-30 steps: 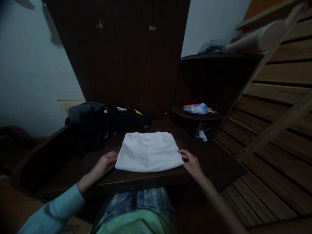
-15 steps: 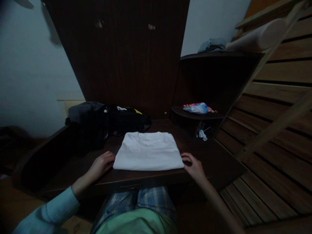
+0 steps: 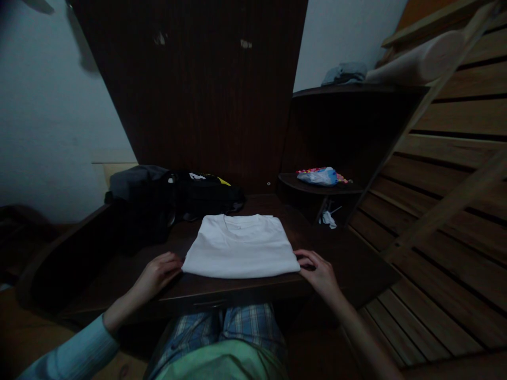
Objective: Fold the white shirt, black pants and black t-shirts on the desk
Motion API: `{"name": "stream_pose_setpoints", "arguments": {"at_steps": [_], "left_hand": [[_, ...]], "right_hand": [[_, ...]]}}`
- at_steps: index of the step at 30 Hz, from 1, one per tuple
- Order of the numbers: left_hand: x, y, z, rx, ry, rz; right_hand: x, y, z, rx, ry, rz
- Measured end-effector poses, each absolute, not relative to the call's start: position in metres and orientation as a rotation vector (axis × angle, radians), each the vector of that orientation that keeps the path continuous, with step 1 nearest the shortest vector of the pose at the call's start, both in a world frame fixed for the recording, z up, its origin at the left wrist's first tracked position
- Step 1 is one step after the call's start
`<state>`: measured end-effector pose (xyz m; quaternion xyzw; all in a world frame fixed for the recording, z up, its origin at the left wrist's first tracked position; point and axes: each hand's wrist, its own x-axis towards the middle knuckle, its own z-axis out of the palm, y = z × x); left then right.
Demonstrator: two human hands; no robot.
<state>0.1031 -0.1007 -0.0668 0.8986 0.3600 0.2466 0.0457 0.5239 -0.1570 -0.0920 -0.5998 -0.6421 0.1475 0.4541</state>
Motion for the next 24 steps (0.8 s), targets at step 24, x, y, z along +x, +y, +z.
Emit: {"name": "stream_pose_setpoints", "arguments": {"at_steps": [24], "left_hand": [[0.114,-0.101,-0.062,2.134,1.147,0.782]], "right_hand": [[0.517,-0.160,-0.090,-1.449,-1.362,0.715]]}}
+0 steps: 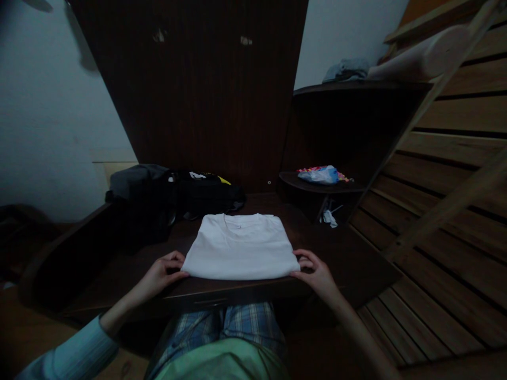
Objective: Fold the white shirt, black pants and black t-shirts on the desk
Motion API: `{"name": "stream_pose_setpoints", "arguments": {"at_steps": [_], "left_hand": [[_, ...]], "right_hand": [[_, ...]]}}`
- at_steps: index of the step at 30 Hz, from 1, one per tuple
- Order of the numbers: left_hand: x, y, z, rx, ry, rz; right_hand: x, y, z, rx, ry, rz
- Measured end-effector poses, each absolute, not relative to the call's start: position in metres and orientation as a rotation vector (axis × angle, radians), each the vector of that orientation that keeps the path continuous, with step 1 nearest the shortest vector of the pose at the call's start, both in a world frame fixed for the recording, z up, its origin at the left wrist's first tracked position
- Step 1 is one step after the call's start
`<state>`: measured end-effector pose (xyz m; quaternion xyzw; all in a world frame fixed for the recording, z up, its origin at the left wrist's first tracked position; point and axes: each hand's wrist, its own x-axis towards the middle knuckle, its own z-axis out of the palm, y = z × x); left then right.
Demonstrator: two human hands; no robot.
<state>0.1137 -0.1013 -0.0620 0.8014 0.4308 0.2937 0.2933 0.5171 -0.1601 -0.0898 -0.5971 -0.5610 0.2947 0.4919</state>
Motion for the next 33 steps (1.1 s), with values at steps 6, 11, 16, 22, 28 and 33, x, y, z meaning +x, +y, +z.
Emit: {"name": "stream_pose_setpoints", "arguments": {"at_steps": [6,11,16,22,28,33], "left_hand": [[0.108,-0.099,-0.057,2.076,1.325,0.928],[0.105,-0.104,-0.070,2.028,1.402,0.887],[0.110,-0.111,-0.065,2.043,1.217,0.695],[0.118,-0.110,-0.059,1.916,1.224,0.770],[0.118,-0.105,-0.057,1.715,1.393,0.882],[0.116,-0.111,-0.059,1.690,1.516,0.834]], "right_hand": [[0.517,-0.159,-0.085,-1.463,-1.332,0.640],[0.514,-0.165,-0.091,-1.473,-1.388,0.630],[0.514,-0.171,-0.089,-1.435,-1.499,0.788],[0.512,-0.167,-0.084,-1.446,-1.419,0.837],[0.518,-0.162,-0.083,-1.440,-1.322,0.788],[0.520,-0.172,-0.090,-1.496,-1.293,0.730]]}}
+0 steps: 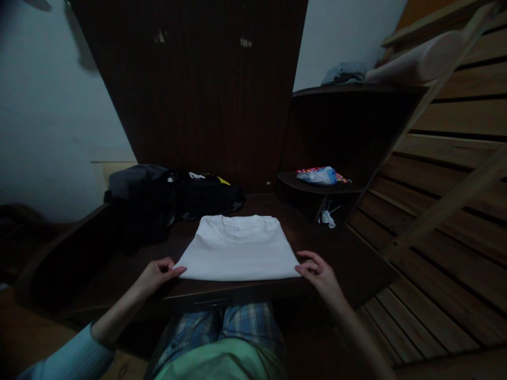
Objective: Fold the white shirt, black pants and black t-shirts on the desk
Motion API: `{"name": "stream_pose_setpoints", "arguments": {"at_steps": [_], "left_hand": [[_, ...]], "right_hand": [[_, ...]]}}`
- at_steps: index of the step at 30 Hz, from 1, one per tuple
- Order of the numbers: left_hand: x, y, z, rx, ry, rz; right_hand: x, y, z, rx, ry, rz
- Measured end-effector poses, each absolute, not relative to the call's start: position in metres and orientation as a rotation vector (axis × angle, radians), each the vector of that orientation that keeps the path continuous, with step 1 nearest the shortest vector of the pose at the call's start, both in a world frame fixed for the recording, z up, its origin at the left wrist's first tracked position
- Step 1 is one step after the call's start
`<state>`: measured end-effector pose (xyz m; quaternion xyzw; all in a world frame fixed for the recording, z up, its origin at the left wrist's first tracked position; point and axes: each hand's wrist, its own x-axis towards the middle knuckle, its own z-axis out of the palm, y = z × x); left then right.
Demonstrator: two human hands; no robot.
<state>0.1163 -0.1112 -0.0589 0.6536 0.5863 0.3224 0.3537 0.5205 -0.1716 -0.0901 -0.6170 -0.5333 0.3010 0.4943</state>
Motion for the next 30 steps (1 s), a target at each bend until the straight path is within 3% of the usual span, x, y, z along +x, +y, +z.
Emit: {"name": "stream_pose_setpoints", "arguments": {"at_steps": [5,16,19,22,26,30], "left_hand": [[0.121,-0.112,-0.057,1.829,1.454,0.662],[0.134,-0.115,-0.072,2.118,1.793,0.682],[0.139,-0.121,-0.061,2.299,1.927,0.840],[0.153,-0.126,-0.050,2.560,1.712,1.002],[0.173,-0.125,-0.058,2.771,1.397,0.771],[0.171,-0.117,-0.074,2.719,1.575,0.513]], "right_hand": [[0.515,-0.177,-0.087,-1.543,-1.371,0.765],[0.498,-0.155,-0.087,-1.632,-1.493,0.396],[0.498,-0.159,-0.081,-1.828,-1.533,0.191],[0.484,-0.159,-0.067,-1.833,-1.635,-0.064],[0.453,-0.155,-0.067,-1.612,-1.929,-0.122],[0.444,-0.152,-0.088,-1.732,-2.068,-0.078]]}}
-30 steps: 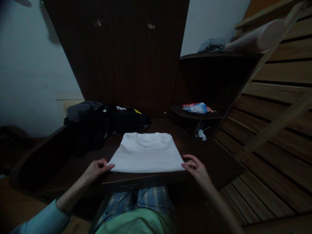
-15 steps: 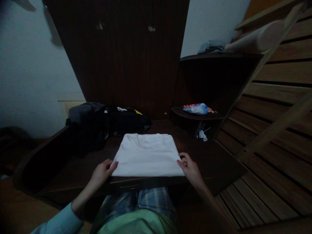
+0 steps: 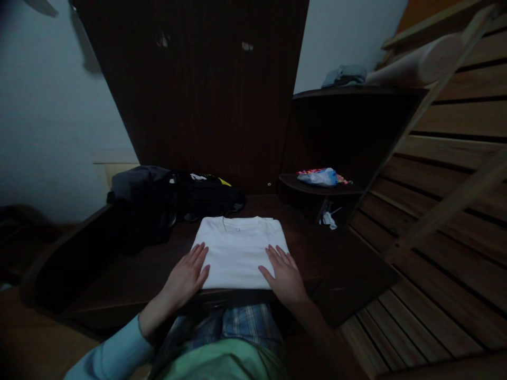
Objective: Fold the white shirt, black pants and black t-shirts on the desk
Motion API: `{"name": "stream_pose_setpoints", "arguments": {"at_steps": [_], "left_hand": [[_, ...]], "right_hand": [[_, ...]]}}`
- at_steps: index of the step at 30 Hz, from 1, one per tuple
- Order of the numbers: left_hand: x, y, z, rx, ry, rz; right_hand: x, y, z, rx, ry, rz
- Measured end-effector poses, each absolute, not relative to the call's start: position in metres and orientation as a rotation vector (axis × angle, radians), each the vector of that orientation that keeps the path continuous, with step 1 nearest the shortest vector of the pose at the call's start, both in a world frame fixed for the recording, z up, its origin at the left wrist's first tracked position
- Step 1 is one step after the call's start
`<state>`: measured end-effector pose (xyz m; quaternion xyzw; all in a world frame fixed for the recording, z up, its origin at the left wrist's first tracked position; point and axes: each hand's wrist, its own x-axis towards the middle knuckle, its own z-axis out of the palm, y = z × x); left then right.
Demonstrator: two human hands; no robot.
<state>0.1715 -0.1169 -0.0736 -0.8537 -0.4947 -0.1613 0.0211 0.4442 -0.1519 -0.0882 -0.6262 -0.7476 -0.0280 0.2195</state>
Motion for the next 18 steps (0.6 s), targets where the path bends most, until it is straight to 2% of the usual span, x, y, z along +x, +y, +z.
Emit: {"name": "stream_pose_setpoints", "arguments": {"at_steps": [4,9,15,18], "left_hand": [[0.166,-0.108,-0.067,-2.640,-1.539,-0.459],[0.174,-0.093,-0.064,-2.908,-1.415,-0.409],[0.158,-0.067,-0.072,-2.840,-1.835,-0.370],[0.149,-0.041,-0.068,-2.837,-1.933,-0.563]], "right_hand": [[0.446,-0.148,-0.092,-1.811,-2.071,-0.069],[0.439,-0.140,-0.087,-1.778,-2.163,0.003],[0.468,-0.123,-0.094,-1.926,-1.952,0.175],[0.491,-0.099,-0.083,-1.872,-1.828,0.282]]}}
